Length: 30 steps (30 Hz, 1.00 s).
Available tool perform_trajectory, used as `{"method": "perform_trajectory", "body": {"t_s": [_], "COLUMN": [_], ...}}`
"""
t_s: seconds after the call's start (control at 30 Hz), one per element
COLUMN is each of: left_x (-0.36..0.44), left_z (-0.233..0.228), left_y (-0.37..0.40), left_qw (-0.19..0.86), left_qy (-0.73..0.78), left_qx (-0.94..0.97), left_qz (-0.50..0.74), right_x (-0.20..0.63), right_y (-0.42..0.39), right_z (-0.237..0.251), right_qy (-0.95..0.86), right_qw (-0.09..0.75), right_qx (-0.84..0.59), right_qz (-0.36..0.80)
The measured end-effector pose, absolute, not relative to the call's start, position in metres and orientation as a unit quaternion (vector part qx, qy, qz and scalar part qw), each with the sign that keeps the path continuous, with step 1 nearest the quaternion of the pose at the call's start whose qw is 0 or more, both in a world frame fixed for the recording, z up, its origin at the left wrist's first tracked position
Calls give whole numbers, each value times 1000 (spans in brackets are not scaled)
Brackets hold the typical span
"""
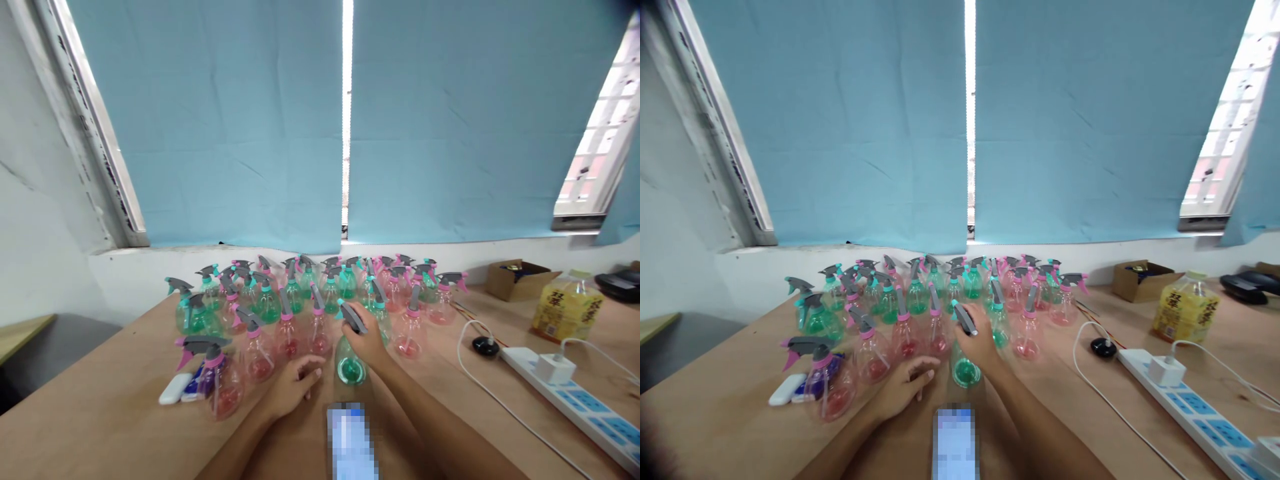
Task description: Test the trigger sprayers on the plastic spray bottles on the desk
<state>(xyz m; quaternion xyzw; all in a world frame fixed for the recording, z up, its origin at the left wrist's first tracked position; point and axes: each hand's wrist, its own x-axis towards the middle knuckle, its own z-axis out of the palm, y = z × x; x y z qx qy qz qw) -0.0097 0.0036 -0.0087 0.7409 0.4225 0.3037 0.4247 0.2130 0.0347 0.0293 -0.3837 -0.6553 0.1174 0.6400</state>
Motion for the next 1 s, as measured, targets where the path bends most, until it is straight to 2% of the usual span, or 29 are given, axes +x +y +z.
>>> {"method": "perform_trajectory", "body": {"t_s": [0.1,0.2,0.3,0.57,0.8,1.0], "left_x": [-10,-10,-9,-12,-15,-17], "left_z": [-11,-13,-15,-25,-20,-20], "left_y": [5,6,7,11,12,13], "left_qw": [429,435,445,453,435,429], "left_qy": [415,405,397,388,429,432], "left_qx": [746,747,746,732,723,726], "left_qz": [295,297,296,330,322,321], "right_x": [215,212,204,184,187,184], "right_y": [26,23,26,29,25,23], "right_z": [33,43,49,48,57,52], "right_qy": [-680,-698,-688,-646,-683,-658], "right_qw": [613,521,472,494,474,474], "right_qx": [-318,-250,-224,-199,-183,-176], "right_qz": [245,423,505,546,524,558]}}
